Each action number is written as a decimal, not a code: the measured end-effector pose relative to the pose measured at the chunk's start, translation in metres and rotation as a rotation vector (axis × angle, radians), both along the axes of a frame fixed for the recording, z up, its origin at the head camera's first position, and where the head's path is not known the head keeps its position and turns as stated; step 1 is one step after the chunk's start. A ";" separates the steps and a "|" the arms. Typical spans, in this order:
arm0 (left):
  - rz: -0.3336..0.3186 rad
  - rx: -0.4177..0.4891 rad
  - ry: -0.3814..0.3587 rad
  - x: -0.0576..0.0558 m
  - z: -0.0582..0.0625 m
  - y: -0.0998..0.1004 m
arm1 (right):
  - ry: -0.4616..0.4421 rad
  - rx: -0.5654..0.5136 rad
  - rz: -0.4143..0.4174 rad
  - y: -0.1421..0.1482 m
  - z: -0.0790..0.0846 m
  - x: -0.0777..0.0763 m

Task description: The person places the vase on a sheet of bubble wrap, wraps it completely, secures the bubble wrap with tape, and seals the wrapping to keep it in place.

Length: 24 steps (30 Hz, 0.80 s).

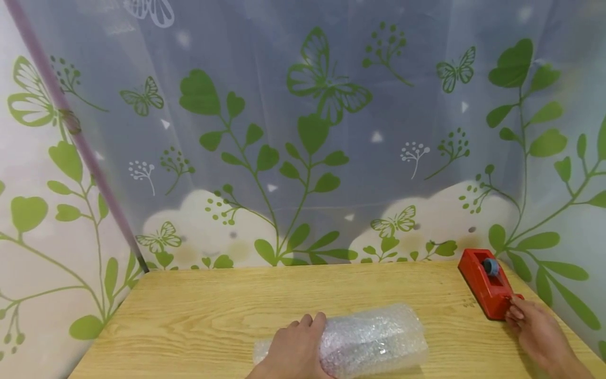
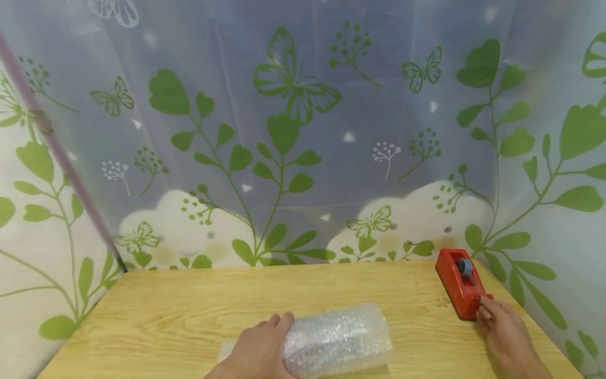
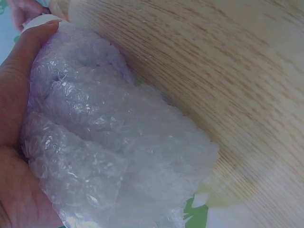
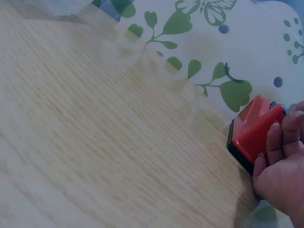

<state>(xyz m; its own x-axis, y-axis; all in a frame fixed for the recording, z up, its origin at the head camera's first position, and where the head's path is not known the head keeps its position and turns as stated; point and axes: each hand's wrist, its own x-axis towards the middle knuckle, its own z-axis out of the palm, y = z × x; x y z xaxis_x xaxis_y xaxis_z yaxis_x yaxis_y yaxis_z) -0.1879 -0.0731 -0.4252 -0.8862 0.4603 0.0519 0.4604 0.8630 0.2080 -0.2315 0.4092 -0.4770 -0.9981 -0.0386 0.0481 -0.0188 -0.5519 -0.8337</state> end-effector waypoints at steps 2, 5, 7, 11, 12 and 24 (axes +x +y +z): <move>-0.003 0.002 0.008 0.001 0.000 0.000 | 0.017 -0.015 -0.019 -0.002 -0.002 0.002; -0.004 0.001 0.026 0.001 -0.001 0.001 | 0.039 -0.027 -0.060 -0.004 -0.005 0.005; -0.003 0.001 0.031 0.001 -0.001 0.001 | 0.043 -0.034 -0.080 -0.005 -0.007 0.006; -0.001 -0.003 0.025 0.001 -0.001 0.001 | 0.068 -0.055 -0.077 -0.005 -0.011 0.008; -0.002 0.000 0.019 0.001 -0.001 0.001 | 0.087 -0.069 -0.064 -0.004 -0.013 0.009; 0.002 0.010 -0.006 0.002 0.002 0.000 | -0.065 0.059 -0.093 0.000 -0.010 0.011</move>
